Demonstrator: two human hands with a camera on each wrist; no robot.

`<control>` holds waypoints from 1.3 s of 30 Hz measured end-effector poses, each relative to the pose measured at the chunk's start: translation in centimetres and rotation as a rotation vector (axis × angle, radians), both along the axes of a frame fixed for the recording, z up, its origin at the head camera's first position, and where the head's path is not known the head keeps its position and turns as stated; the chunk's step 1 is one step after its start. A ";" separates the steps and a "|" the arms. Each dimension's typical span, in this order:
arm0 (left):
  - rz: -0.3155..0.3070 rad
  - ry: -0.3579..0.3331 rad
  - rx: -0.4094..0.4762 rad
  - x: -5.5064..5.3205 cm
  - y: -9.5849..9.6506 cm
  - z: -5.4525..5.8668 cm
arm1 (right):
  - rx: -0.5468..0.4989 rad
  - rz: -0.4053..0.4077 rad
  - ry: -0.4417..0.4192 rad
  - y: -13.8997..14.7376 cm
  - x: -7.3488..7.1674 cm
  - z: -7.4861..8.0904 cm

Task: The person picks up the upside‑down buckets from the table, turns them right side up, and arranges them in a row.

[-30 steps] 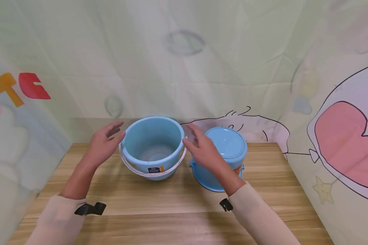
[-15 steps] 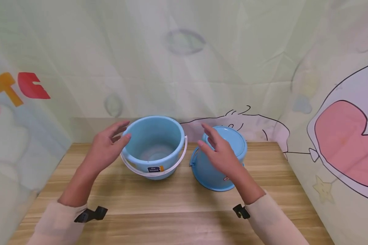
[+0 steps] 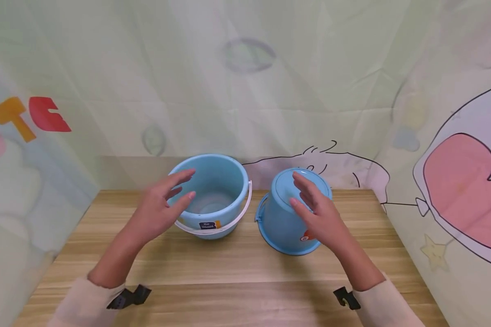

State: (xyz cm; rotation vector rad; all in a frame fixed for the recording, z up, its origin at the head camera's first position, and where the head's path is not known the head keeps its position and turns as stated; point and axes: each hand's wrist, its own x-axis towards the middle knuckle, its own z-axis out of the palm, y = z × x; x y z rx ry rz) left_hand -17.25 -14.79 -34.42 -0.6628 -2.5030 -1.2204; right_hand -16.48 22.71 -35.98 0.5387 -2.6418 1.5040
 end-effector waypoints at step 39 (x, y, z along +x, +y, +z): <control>-0.368 0.146 -0.088 1.9 8.0 -4.0 | 0.125 -0.190 0.286 10.0 1.9 -7.3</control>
